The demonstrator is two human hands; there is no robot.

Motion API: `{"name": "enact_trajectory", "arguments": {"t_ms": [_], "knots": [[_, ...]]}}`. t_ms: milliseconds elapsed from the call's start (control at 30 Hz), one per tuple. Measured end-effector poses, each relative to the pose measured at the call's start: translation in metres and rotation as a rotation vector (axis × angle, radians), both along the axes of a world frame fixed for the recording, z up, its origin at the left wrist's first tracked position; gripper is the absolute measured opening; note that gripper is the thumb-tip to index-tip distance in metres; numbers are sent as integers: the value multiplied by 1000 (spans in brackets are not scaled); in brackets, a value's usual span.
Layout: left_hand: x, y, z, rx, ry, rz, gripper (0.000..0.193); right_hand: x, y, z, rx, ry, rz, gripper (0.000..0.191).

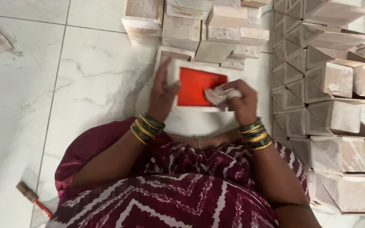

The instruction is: The person sits on the floor and wipes wooden boxes with a cloth, one at a time. They rub the red-lined inner surfaces and the outer sides of each box, then set the wiped box aside and pick up the next one from the stacks around them.

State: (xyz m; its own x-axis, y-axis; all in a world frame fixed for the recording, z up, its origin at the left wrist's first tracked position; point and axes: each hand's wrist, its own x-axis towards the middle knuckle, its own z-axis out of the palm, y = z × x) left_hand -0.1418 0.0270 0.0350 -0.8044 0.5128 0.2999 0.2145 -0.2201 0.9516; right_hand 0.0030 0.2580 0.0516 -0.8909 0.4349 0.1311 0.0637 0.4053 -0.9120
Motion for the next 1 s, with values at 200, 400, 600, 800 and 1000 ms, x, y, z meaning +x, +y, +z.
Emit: {"name": "enact_trajectory", "arguments": {"t_ms": [200, 400, 600, 800, 1000], "knots": [[-56, -40, 15, 134, -266, 257, 76, 0, 29, -24, -721, 190, 0, 31], [-93, -74, 14, 394, -218, 542, 93, -18, 18, -59, 83, -631, 86, 36], [-140, -59, -6, 569, -495, 468, 75, -13, -9, -98, 770, -1009, 551, 43], [-193, -5, -23, 687, -455, 439, 74, -18, -11, -119, 674, -903, 574, 41], [-228, 33, -49, 603, -166, 434, 71, -16, -3, -126, 620, -806, 575, 35]]}}
